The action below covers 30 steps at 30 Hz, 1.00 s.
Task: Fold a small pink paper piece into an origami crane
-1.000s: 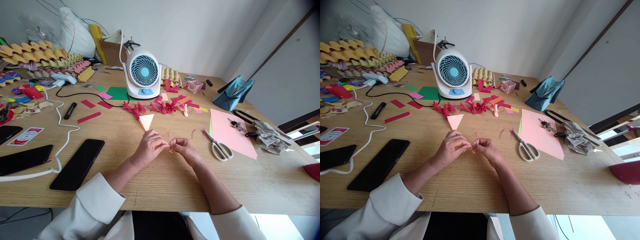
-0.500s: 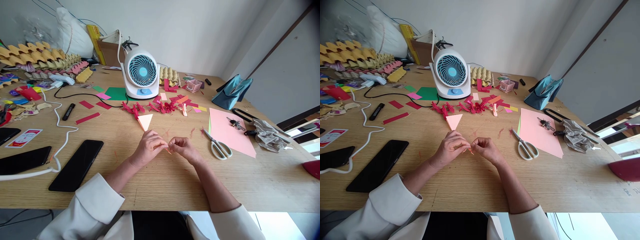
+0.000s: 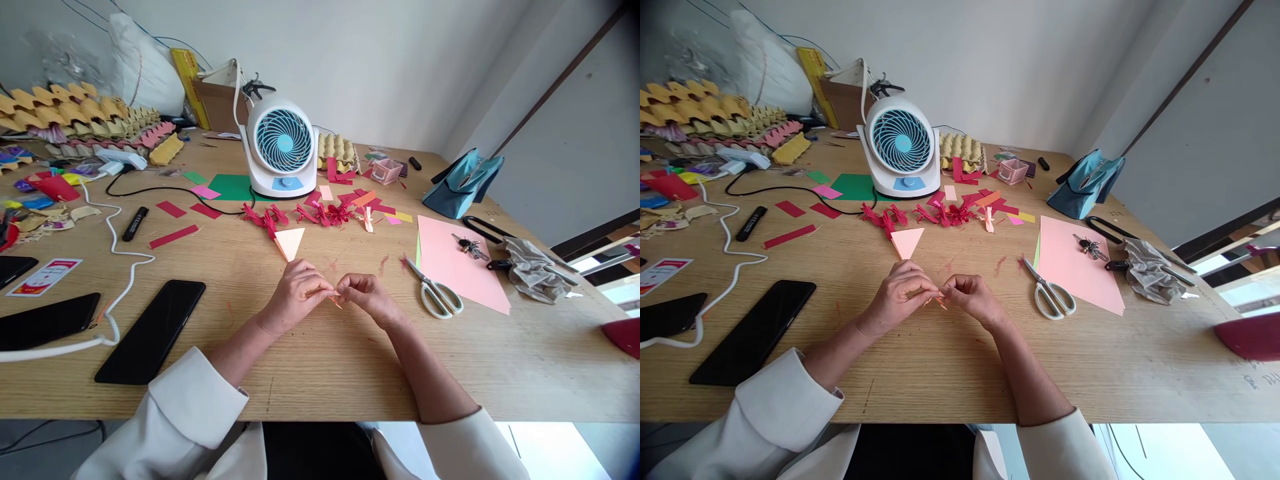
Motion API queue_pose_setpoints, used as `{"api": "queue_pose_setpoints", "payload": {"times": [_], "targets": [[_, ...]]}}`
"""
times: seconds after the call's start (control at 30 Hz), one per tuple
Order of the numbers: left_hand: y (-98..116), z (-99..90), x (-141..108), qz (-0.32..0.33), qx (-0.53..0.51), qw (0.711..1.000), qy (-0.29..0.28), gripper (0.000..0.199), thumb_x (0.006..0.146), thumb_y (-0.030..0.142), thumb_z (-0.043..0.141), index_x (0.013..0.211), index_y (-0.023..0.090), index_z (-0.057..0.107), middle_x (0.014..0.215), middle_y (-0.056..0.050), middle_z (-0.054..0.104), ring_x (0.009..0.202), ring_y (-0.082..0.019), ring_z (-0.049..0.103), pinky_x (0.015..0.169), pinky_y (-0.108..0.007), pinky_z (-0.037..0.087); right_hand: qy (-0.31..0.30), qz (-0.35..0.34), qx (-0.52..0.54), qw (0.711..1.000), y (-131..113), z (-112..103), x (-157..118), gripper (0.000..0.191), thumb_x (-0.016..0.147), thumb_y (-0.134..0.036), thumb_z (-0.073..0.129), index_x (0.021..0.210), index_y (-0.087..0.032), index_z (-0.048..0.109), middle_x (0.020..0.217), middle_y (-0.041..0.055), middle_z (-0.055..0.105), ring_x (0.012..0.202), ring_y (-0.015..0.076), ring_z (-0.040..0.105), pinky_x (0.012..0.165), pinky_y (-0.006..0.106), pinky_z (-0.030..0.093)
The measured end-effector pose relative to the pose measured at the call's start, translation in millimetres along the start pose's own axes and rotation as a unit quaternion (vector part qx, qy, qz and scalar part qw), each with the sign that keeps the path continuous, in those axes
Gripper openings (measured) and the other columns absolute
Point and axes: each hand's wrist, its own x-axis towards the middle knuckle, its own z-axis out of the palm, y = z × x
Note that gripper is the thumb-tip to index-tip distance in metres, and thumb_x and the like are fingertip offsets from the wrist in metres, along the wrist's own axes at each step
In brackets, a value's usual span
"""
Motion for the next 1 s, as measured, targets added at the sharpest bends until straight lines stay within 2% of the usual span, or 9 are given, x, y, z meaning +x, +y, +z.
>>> {"api": "queue_pose_setpoints", "payload": {"times": [0.33,0.63,0.83,1.0], "targets": [[-0.9,1.1,-0.7,0.002,-0.007,1.000,-0.007,0.014,0.087,0.026,0.067,0.075,0.020,0.068,0.070,0.000,0.071,0.075,-0.017,0.055,0.078,-0.033,0.043,0.020,-0.002,-0.021,1.000,2.0,2.0,1.7,0.034,0.076,-0.048,0.069,0.068,-0.017,0.061,0.063,-0.0019,0.053,0.058,0.0096,0.039,0.055,0.026,0.028],[-2.1,4.4,-3.0,-0.016,-0.030,0.999,0.005,0.009,0.083,0.022,0.071,0.075,0.019,0.068,0.070,-0.001,0.070,0.077,-0.017,0.055,0.076,-0.032,0.044,0.013,-0.026,-0.076,0.997,-0.6,0.0,0.1,0.030,0.080,-0.043,0.065,0.071,-0.015,0.059,0.062,-0.0026,0.049,0.057,0.0087,0.038,0.054,0.024,0.027],[0.4,2.7,-2.0,-0.035,-0.054,0.998,0.024,0.009,0.082,0.023,0.073,0.074,0.020,0.069,0.069,-0.001,0.069,0.076,-0.017,0.056,0.074,-0.031,0.045,-0.007,-0.037,-0.027,0.999,1.7,-1.9,0.2,0.032,0.081,-0.045,0.067,0.073,-0.015,0.061,0.064,-0.0017,0.053,0.059,0.0091,0.040,0.056,0.025,0.030],[0.8,-2.4,0.6,0.004,-0.014,1.000,0.022,0.013,0.085,0.026,0.070,0.074,0.020,0.068,0.068,0.000,0.069,0.075,-0.017,0.055,0.078,-0.033,0.044,-0.009,-0.029,0.036,0.999,-3.3,2.8,-1.2,0.033,0.076,-0.046,0.073,0.073,-0.016,0.060,0.066,-0.0014,0.055,0.060,0.0099,0.044,0.058,0.026,0.031]]}}
